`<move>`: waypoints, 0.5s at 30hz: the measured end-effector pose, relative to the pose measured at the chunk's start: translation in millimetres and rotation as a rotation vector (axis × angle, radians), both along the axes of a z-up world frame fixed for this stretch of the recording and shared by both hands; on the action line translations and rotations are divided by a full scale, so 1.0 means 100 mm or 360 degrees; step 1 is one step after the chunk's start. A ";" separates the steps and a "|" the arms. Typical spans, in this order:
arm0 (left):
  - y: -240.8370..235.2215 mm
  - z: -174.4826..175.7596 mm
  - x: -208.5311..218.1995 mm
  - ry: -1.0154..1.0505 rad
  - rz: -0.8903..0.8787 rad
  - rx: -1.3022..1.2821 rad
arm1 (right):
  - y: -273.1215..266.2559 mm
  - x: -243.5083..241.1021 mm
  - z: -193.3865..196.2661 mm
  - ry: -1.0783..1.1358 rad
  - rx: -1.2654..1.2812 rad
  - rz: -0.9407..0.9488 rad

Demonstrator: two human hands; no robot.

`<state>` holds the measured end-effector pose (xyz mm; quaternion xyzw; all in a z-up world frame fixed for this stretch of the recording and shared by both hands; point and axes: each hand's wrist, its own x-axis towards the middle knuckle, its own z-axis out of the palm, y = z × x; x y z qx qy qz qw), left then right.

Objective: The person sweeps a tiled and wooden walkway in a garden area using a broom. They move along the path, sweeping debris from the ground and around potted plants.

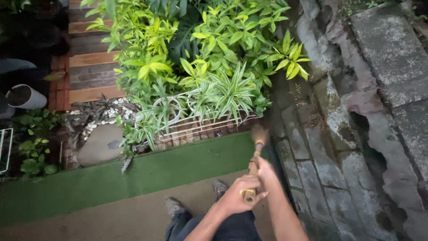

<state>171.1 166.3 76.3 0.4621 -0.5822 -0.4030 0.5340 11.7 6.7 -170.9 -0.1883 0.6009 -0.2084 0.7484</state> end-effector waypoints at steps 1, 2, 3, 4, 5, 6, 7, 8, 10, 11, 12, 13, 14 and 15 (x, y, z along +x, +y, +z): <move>-0.12 -0.04 -0.07 -0.0030 0.0039 -0.0025 | -0.22 -0.01 -0.06 0.0081 0.0086 -0.0077; -0.20 -0.07 -0.14 0.0055 0.0070 -0.0045 | -0.36 -0.04 -0.11 0.0163 0.0172 -0.0155; -0.29 -0.11 -0.19 0.0139 0.0114 -0.0068 | -0.46 -0.07 -0.16 0.0192 0.0225 -0.0115; -0.39 -0.16 -0.24 0.0222 0.0157 -0.0093 | -0.53 -0.09 -0.21 0.0222 0.0279 -0.0075; -0.44 -0.21 -0.27 0.0160 0.0166 0.0016 | -0.50 -0.10 -0.26 0.0255 0.0347 -0.0027; -0.50 -0.26 -0.28 0.0100 0.0174 0.0126 | -0.39 -0.12 -0.29 -0.0072 0.0274 0.0144; -0.52 -0.28 -0.31 0.0050 0.0178 0.0239 | -0.27 -0.16 -0.29 -0.0393 0.0203 0.0306; -0.50 -0.29 -0.30 0.0012 0.0167 0.0366 | -0.17 -0.11 -0.29 -0.0562 0.0183 0.0408; -0.34 -0.26 -0.27 -0.0051 0.0154 0.0627 | 0.22 -0.03 -0.29 -0.0583 0.0384 0.0460; -0.23 -0.22 -0.20 -0.0103 0.0190 0.0500 | 0.28 0.13 -0.30 -0.0563 0.0504 0.0446; -0.09 -0.16 -0.12 -0.0157 0.0225 0.0374 | 0.32 0.36 -0.34 -0.0545 0.0599 0.0433; 0.05 -0.11 -0.08 -0.0151 0.0238 0.0467 | 0.41 0.49 -0.36 -0.0505 0.0697 0.0416; 0.16 -0.05 -0.05 -0.0145 0.0250 0.0560 | 0.49 0.58 -0.39 -0.0482 0.0792 0.0381; 0.25 0.01 0.00 -0.0130 0.0244 0.0453 | 0.56 0.69 -0.41 -0.0493 0.0839 0.0339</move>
